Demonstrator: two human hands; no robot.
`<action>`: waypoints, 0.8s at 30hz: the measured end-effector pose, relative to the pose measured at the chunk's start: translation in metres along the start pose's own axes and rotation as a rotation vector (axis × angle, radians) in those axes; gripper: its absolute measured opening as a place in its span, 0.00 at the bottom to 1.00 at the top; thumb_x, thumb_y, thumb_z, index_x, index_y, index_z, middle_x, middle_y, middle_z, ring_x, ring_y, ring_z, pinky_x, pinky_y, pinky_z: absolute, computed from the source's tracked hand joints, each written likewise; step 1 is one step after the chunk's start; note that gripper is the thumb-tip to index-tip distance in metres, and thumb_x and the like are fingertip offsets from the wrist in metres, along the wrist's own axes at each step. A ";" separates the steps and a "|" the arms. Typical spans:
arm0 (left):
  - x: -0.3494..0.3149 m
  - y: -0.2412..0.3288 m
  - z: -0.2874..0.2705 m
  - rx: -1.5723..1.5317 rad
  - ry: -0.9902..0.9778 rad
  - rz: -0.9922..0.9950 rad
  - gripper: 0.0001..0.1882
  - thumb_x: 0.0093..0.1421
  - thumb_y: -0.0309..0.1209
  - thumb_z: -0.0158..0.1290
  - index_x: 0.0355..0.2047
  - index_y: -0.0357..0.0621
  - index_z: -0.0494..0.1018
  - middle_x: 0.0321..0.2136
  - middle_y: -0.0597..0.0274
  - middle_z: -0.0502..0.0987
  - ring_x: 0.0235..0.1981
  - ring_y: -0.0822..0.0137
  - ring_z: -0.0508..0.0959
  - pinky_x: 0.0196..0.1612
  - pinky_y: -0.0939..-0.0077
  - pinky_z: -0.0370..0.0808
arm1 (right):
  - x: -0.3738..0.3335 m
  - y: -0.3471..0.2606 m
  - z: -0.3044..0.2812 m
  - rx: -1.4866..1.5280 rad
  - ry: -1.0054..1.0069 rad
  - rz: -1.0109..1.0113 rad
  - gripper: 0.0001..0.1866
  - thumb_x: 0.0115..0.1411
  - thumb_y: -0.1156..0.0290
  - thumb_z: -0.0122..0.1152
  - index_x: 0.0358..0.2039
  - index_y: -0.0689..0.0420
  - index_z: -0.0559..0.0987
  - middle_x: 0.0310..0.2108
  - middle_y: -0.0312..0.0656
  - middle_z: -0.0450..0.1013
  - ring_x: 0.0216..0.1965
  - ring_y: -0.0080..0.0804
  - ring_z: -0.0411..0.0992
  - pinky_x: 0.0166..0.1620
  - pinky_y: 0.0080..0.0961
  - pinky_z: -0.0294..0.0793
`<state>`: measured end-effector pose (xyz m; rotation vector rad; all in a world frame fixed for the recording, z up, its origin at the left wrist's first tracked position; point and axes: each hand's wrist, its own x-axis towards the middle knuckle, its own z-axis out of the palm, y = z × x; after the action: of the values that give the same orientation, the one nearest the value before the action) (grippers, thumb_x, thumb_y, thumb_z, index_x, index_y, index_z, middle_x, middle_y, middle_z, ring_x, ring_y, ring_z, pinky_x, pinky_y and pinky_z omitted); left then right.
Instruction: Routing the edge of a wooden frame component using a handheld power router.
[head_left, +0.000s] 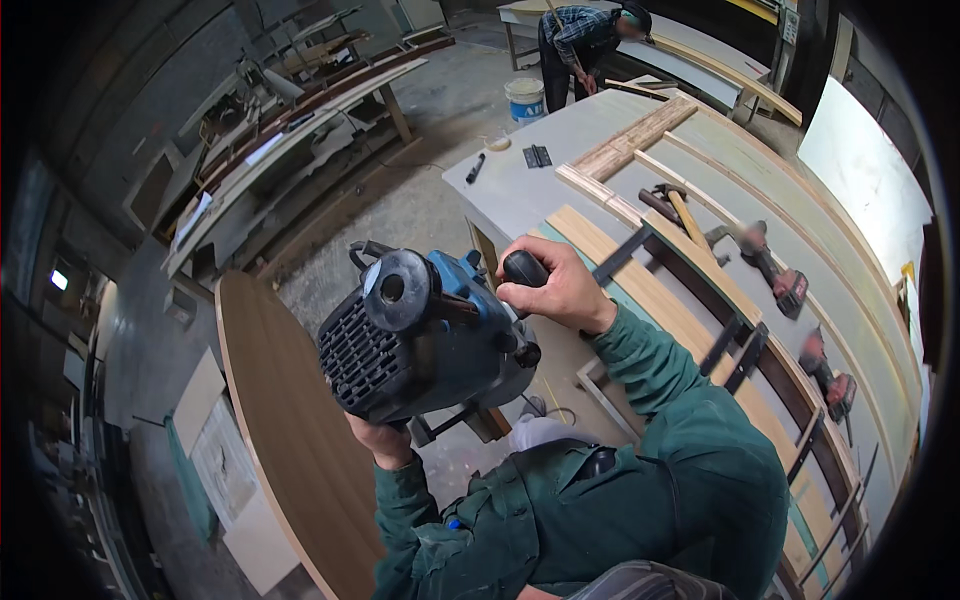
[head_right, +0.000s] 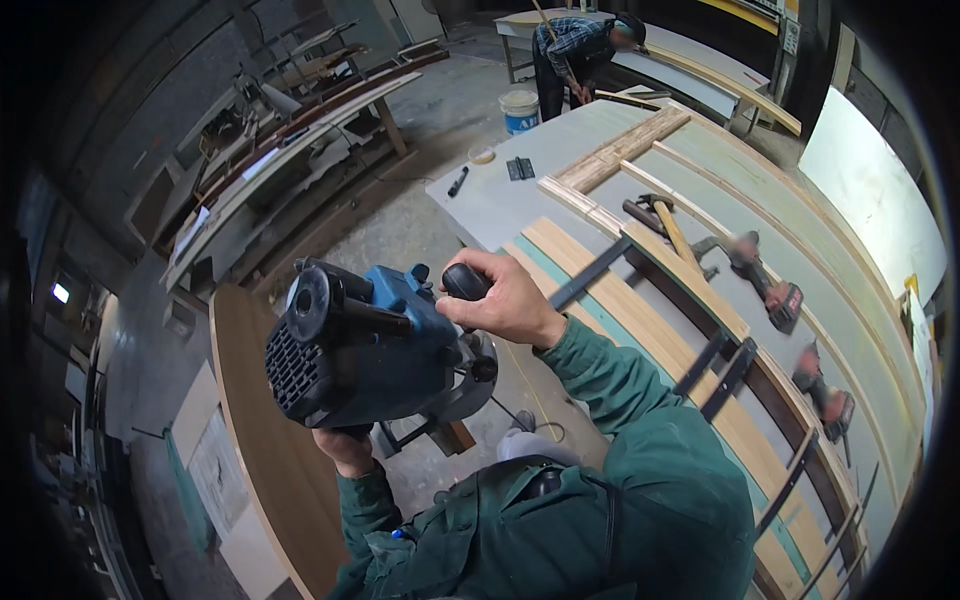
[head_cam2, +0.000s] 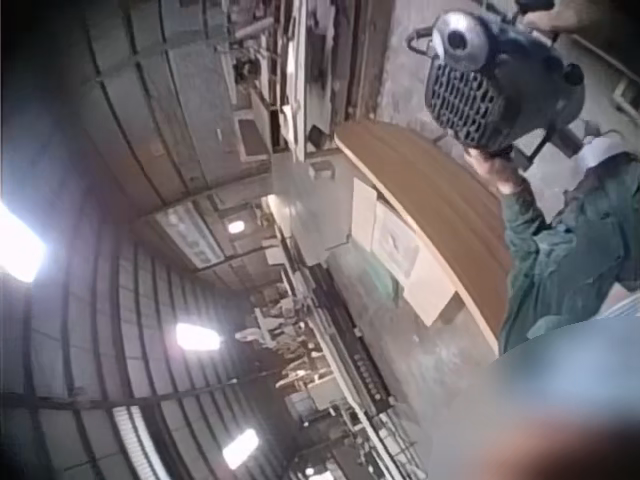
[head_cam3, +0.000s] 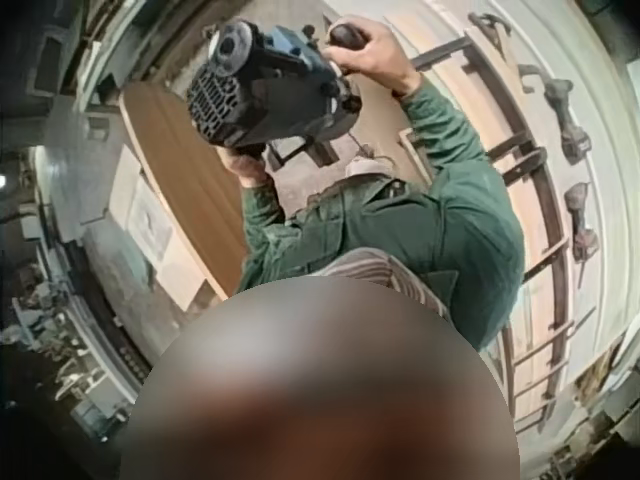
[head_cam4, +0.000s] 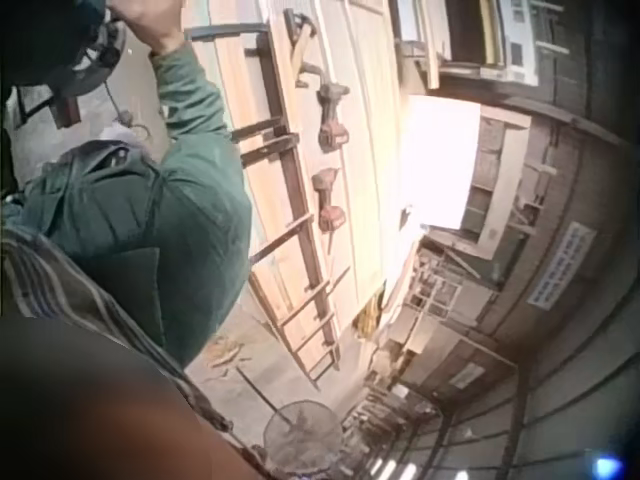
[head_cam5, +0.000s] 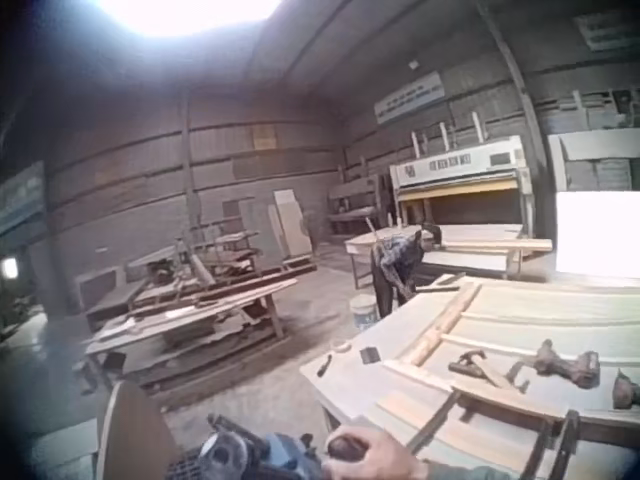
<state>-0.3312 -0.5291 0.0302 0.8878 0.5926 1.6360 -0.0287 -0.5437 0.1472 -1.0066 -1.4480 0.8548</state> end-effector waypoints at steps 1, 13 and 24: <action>0.023 -0.011 -0.004 0.018 0.025 -0.018 0.26 0.66 0.42 0.39 0.55 0.36 0.69 0.51 0.52 0.75 0.50 0.59 0.76 0.56 0.66 0.70 | 0.017 0.008 -0.008 0.009 0.004 0.040 0.11 0.52 0.68 0.67 0.33 0.59 0.77 0.29 0.32 0.72 0.30 0.17 0.68 0.35 0.16 0.69; 0.294 -0.093 0.125 0.288 -0.209 -0.561 0.18 0.64 0.51 0.50 0.30 0.50 0.69 0.23 0.65 0.71 0.22 0.70 0.73 0.21 0.71 0.73 | 0.187 0.117 -0.094 0.185 0.454 0.320 0.14 0.54 0.63 0.68 0.28 0.60 0.76 0.24 0.33 0.72 0.23 0.16 0.67 0.27 0.17 0.67; 0.481 -0.328 0.195 0.498 -0.712 -1.308 0.11 0.62 0.46 0.52 0.36 0.54 0.71 0.28 0.70 0.74 0.23 0.69 0.73 0.20 0.76 0.68 | 0.237 0.262 -0.190 0.322 0.960 0.617 0.21 0.48 0.73 0.62 0.44 0.59 0.71 0.17 0.39 0.68 0.08 0.24 0.62 0.09 0.23 0.58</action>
<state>-0.0248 0.0027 0.0092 0.9998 0.8053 -0.0345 0.1877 -0.2317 0.0177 -1.3623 -0.1738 0.8079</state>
